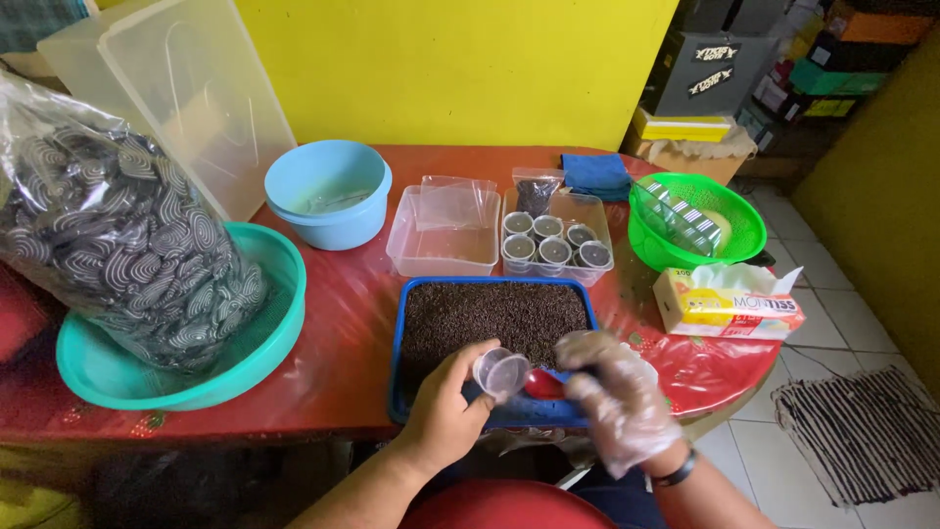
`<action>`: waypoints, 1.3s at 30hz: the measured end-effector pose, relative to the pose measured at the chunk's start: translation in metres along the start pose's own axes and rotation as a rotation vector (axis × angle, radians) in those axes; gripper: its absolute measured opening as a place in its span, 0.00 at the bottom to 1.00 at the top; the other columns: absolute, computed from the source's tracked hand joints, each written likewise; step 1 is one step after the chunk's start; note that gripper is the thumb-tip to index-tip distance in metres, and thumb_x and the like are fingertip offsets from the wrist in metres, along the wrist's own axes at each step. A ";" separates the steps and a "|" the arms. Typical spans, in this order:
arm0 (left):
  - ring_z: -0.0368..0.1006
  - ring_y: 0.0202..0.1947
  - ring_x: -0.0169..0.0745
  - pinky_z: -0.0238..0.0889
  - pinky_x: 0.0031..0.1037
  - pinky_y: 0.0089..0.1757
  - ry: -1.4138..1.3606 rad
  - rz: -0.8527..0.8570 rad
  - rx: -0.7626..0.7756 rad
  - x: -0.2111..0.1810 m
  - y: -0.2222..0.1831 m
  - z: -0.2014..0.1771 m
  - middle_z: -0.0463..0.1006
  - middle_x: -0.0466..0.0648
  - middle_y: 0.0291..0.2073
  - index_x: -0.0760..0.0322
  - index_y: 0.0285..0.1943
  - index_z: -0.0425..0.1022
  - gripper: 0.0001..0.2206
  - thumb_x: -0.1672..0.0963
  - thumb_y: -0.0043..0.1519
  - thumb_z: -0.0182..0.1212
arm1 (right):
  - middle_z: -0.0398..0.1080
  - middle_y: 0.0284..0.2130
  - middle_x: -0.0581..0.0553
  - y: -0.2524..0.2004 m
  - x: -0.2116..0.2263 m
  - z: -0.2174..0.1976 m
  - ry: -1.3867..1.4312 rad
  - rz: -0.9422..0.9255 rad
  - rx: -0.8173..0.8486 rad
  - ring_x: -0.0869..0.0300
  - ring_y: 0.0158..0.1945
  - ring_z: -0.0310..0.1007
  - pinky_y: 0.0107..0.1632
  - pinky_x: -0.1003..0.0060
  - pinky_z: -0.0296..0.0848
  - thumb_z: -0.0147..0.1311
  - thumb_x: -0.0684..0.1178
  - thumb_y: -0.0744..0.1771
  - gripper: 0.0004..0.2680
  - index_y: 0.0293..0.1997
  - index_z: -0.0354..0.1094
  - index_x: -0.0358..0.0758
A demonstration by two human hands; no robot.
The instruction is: Filling small plastic cups with granular material and organizing them in a tray.
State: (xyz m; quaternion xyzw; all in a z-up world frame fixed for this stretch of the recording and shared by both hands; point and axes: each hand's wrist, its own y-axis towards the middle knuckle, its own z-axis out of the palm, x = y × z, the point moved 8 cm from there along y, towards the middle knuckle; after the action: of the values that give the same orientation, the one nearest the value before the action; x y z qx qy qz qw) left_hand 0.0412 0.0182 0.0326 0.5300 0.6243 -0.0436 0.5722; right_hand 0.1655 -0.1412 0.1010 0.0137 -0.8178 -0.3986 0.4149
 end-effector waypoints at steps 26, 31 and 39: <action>0.75 0.44 0.52 0.70 0.38 0.46 -1.052 -0.169 0.267 -0.005 -0.002 0.019 0.72 0.67 0.59 0.66 0.79 0.47 0.35 0.47 0.68 0.56 | 0.79 0.34 0.50 -0.063 -0.157 -0.124 -0.788 0.558 -0.228 0.62 0.33 0.75 0.36 0.67 0.72 0.55 0.49 0.69 0.05 0.44 0.77 0.47; 0.67 0.61 0.57 0.71 0.39 0.42 -1.321 -0.121 0.273 -0.009 -0.007 0.021 0.76 0.57 0.61 0.53 0.83 0.45 0.33 0.50 0.70 0.57 | 0.74 0.31 0.51 -0.060 -0.115 -0.101 0.243 0.632 -0.646 0.70 0.30 0.68 0.38 0.78 0.69 0.63 0.44 0.67 0.04 0.38 0.70 0.46; 0.73 0.37 0.53 0.70 0.37 0.44 -1.301 -0.311 0.496 -0.020 -0.019 0.039 0.73 0.73 0.53 0.49 0.84 0.42 0.36 0.47 0.67 0.56 | 0.76 0.34 0.40 0.026 0.050 -0.008 -0.060 -0.230 0.052 0.50 0.36 0.79 0.41 0.59 0.77 0.51 0.37 0.67 0.03 0.36 0.70 0.34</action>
State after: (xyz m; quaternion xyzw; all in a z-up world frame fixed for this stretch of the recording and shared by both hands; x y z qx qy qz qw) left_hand 0.0498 -0.0280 0.0239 0.4157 0.1963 -0.5731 0.6784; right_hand 0.1464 -0.1467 0.1543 0.1063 -0.8331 -0.4224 0.3411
